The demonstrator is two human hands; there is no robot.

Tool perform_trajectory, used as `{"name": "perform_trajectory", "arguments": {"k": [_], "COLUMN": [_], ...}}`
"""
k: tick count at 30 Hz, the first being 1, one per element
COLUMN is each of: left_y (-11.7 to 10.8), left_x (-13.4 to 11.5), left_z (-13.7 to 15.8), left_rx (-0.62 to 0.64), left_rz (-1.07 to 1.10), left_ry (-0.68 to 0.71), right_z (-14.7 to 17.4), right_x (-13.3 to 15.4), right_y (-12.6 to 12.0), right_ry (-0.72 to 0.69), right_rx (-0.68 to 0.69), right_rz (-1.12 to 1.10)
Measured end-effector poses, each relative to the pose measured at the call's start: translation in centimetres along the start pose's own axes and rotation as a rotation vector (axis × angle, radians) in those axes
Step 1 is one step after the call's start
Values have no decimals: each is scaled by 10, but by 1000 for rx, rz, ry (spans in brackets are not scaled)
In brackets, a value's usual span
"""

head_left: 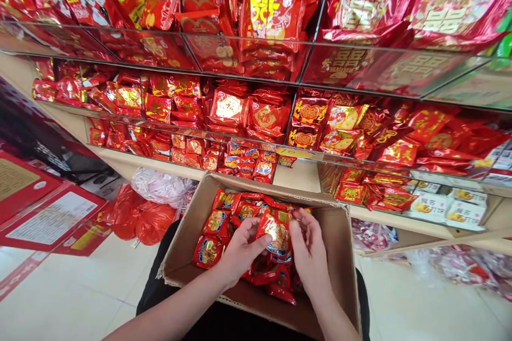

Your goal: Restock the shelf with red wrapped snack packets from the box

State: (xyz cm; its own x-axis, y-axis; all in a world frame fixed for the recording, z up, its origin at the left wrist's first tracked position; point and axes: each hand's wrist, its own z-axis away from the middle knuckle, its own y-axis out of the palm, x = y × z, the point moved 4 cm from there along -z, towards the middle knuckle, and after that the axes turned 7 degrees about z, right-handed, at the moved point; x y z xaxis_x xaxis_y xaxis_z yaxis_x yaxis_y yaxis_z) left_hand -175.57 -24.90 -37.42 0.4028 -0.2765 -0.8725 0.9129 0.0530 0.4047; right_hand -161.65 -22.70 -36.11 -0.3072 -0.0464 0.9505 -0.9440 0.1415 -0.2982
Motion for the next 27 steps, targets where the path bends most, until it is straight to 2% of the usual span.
{"name": "perform_trajectory", "arguments": {"k": [2,5,7,12,18,23,27], "left_y": [3,9,11,8,8,14,16], "left_x": [4,6,5,1,5,0,-5], "left_z": [3,5,5,2,0,-1,-2], "left_rx": [-30,-14,-20,-169,-183,-154,-143], "left_rz": [58,84,57,-17,-98,-63,-46], "left_ry": [14,26,43,188,273,268,261], "right_z": [-4,-6,-3,6,7,7,6], "right_x": [-13,-18,-17,-16,-25,-31,-32], "right_y": [1,10,13,16,14,12,8], "right_ry": [199,295,274,208,187,170,161], "right_rx": [-114,-23,39,18,-55,-130,-180], "right_rz": [-112,-164,-117,-14,30,-24,17]}}
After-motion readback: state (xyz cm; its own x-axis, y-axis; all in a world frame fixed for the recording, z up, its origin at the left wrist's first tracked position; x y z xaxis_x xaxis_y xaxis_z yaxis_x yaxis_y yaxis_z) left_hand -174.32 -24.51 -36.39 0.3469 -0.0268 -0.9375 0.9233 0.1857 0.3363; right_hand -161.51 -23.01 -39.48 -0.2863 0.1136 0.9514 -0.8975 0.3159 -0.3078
